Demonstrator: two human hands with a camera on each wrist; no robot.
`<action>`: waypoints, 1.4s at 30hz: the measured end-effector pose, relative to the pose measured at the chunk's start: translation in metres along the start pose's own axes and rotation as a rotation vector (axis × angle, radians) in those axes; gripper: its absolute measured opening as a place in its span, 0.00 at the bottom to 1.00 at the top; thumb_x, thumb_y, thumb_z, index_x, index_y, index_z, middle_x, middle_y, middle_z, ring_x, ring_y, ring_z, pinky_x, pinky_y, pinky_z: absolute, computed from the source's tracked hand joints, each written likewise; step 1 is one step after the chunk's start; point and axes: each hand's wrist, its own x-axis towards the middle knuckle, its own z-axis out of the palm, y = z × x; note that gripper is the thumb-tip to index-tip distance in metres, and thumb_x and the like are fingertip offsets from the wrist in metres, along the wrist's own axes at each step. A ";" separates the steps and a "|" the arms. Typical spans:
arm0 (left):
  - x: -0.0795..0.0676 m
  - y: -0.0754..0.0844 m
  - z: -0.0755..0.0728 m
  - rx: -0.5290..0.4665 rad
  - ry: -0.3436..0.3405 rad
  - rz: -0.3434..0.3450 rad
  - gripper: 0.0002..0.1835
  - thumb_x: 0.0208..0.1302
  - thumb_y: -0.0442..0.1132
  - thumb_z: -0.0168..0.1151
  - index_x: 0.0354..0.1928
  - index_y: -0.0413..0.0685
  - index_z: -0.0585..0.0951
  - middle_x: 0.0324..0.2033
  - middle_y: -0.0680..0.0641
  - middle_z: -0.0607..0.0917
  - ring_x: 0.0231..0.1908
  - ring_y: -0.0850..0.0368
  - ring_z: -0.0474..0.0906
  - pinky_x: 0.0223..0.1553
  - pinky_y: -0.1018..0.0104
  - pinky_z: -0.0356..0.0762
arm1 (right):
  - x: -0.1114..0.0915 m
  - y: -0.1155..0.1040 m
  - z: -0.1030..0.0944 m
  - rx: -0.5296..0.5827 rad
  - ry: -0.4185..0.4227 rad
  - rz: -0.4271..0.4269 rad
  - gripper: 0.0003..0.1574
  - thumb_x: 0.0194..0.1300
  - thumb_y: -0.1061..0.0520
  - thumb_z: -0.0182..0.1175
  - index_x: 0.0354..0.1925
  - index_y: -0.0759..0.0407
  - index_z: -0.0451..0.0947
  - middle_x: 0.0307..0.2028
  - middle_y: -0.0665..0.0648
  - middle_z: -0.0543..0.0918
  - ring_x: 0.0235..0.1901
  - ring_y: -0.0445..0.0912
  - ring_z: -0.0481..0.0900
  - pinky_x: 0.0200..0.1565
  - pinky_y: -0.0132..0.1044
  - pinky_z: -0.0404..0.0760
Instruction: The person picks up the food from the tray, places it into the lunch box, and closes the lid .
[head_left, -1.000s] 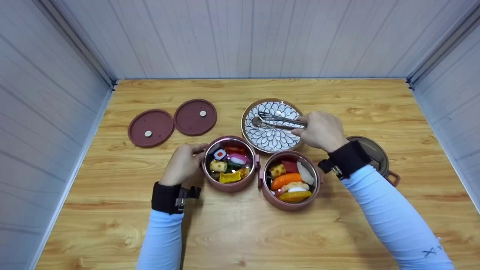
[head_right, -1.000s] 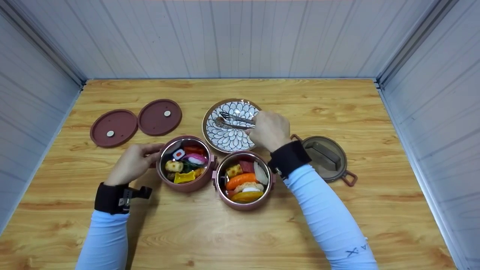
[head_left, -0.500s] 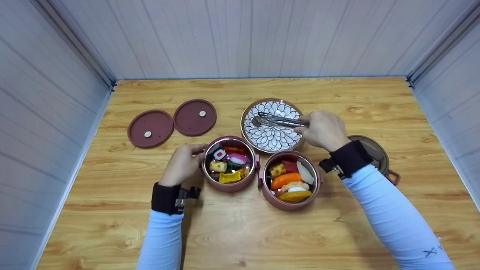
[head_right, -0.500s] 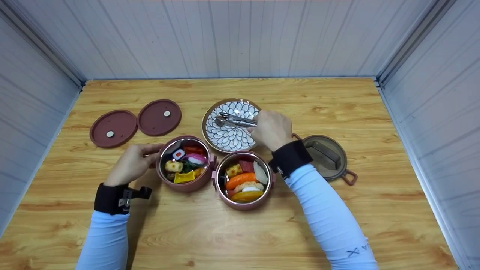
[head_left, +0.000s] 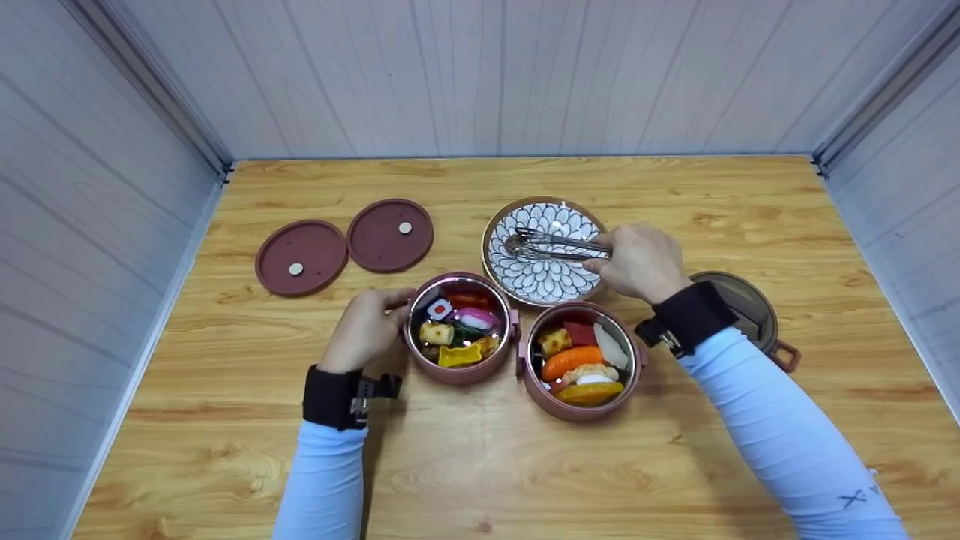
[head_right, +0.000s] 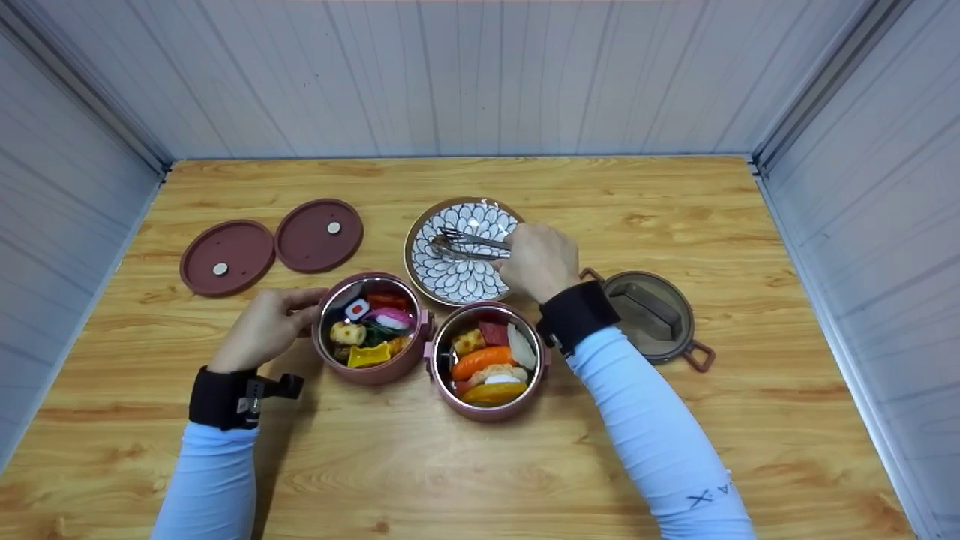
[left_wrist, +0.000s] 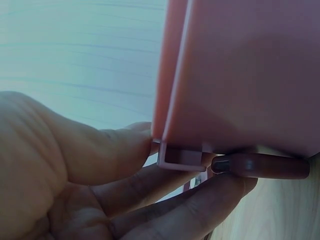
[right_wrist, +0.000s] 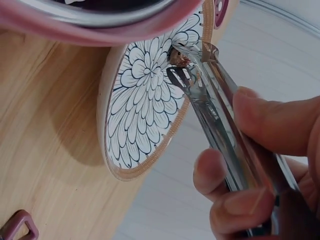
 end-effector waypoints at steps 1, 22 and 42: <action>0.000 0.000 0.000 0.000 0.000 0.001 0.17 0.72 0.33 0.57 0.60 0.39 0.80 0.53 0.41 0.83 0.46 0.52 0.79 0.43 0.60 0.77 | 0.000 0.000 0.000 -0.001 0.001 0.003 0.32 0.64 0.40 0.66 0.62 0.50 0.78 0.63 0.64 0.75 0.40 0.57 0.79 0.32 0.43 0.75; 0.000 0.000 0.000 0.001 0.009 0.025 0.17 0.71 0.31 0.57 0.59 0.37 0.80 0.52 0.40 0.84 0.42 0.52 0.79 0.38 0.64 0.76 | -0.051 -0.017 -0.050 0.021 -0.005 -0.197 0.28 0.63 0.41 0.67 0.58 0.50 0.82 0.37 0.61 0.87 0.14 0.44 0.66 0.18 0.37 0.63; 0.000 0.000 0.000 -0.004 0.012 0.025 0.17 0.71 0.31 0.57 0.59 0.37 0.80 0.53 0.40 0.84 0.48 0.51 0.79 0.48 0.57 0.77 | -0.075 -0.064 -0.061 -0.219 -0.038 -0.419 0.17 0.57 0.45 0.72 0.43 0.52 0.88 0.19 0.49 0.78 0.23 0.46 0.78 0.22 0.45 0.76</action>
